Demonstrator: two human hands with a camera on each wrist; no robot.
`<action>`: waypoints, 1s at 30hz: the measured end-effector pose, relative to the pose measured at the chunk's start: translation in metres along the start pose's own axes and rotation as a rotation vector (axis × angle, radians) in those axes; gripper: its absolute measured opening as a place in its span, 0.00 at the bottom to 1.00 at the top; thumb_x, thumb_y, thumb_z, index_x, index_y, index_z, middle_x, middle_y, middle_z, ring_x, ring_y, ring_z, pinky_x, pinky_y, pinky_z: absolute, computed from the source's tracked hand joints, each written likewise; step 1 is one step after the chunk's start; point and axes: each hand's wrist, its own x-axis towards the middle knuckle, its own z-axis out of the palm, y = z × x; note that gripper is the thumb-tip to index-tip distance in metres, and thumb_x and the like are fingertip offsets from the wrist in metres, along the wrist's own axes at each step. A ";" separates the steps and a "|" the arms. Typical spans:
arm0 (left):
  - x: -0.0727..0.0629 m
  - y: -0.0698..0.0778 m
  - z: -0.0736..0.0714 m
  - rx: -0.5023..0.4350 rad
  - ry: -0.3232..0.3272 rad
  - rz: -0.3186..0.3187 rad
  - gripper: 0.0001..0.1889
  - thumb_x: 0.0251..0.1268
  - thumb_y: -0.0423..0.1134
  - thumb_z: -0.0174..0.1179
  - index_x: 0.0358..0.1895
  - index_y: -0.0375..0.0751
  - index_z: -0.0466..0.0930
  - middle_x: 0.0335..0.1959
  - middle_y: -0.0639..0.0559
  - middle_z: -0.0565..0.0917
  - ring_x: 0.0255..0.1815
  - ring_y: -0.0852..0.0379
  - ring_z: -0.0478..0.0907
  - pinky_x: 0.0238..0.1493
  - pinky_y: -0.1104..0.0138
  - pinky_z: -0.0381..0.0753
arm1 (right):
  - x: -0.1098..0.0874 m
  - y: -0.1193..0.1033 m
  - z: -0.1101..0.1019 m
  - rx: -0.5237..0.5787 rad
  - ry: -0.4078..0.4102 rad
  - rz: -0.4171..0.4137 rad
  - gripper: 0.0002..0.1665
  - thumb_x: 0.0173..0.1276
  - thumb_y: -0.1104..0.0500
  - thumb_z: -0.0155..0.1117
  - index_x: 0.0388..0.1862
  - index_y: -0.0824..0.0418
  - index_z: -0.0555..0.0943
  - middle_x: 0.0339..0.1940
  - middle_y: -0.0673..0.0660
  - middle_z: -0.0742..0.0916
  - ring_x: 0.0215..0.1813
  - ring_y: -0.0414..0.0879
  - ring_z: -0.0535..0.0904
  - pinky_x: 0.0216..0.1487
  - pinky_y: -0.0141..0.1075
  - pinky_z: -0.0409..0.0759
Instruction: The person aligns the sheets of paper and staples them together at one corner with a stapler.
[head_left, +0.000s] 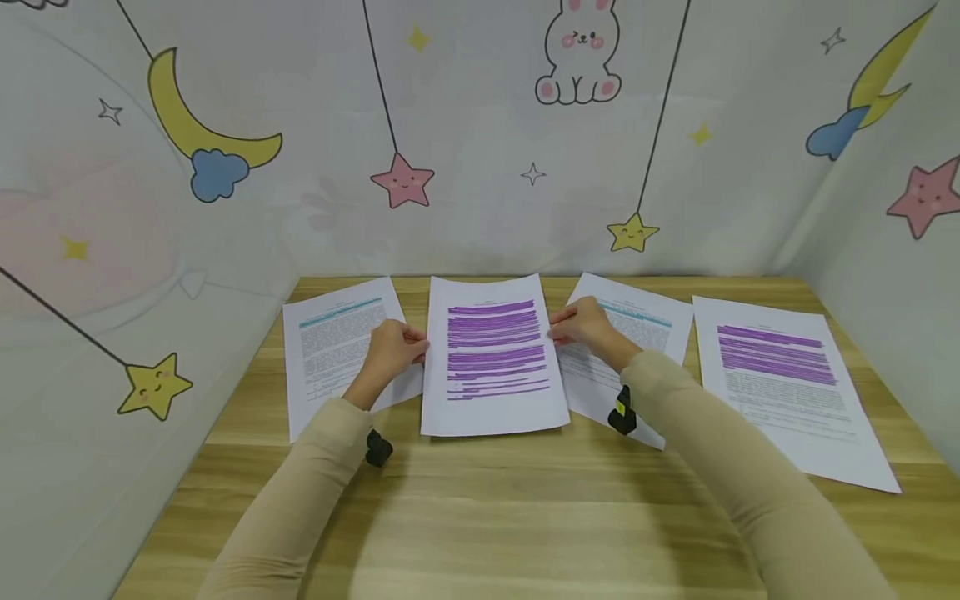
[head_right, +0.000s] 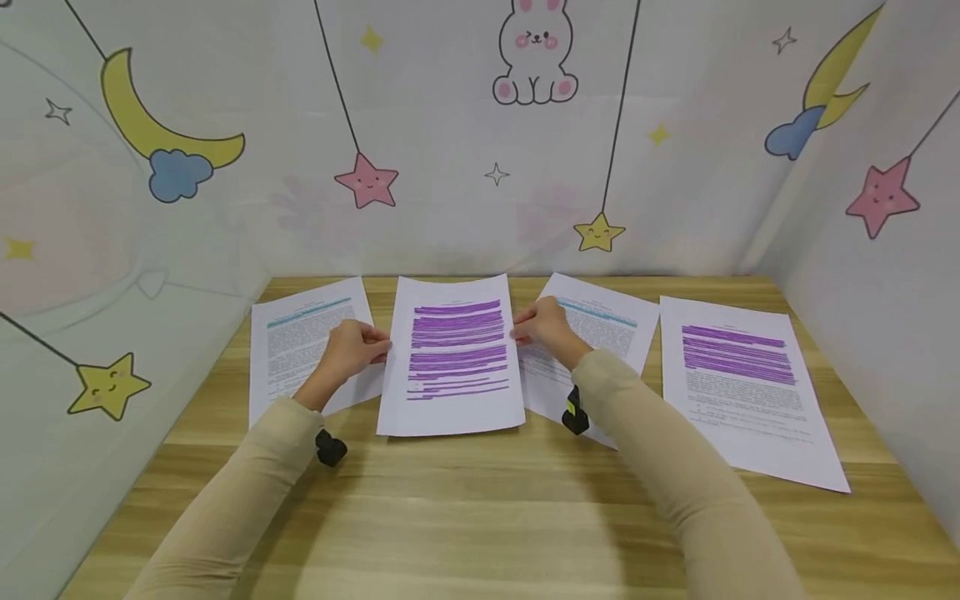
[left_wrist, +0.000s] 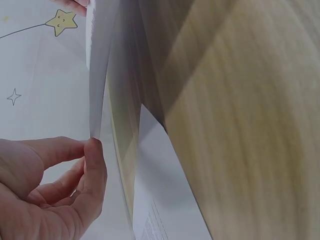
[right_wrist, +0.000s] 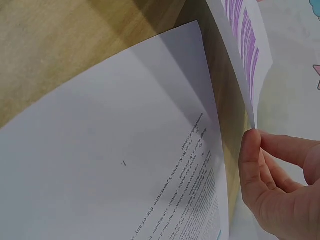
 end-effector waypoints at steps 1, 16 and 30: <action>0.000 0.001 0.000 0.001 0.000 -0.001 0.08 0.68 0.30 0.63 0.42 0.26 0.84 0.36 0.37 0.87 0.29 0.54 0.86 0.30 0.70 0.85 | -0.001 0.000 -0.001 -0.001 -0.001 0.001 0.17 0.62 0.73 0.69 0.50 0.79 0.81 0.39 0.64 0.83 0.24 0.40 0.83 0.42 0.40 0.87; -0.011 0.007 0.004 -0.046 -0.056 0.020 0.07 0.69 0.31 0.63 0.42 0.27 0.84 0.34 0.39 0.87 0.30 0.54 0.86 0.38 0.60 0.87 | -0.025 0.004 -0.014 -0.030 -0.054 0.016 0.18 0.64 0.70 0.69 0.52 0.76 0.81 0.42 0.66 0.87 0.31 0.44 0.86 0.52 0.47 0.84; -0.020 0.011 0.009 -0.066 -0.073 0.062 0.07 0.68 0.28 0.63 0.42 0.25 0.84 0.35 0.37 0.87 0.32 0.49 0.87 0.39 0.59 0.87 | -0.035 0.013 -0.027 -0.045 -0.047 0.043 0.19 0.67 0.68 0.68 0.54 0.76 0.79 0.42 0.64 0.86 0.36 0.48 0.86 0.53 0.46 0.83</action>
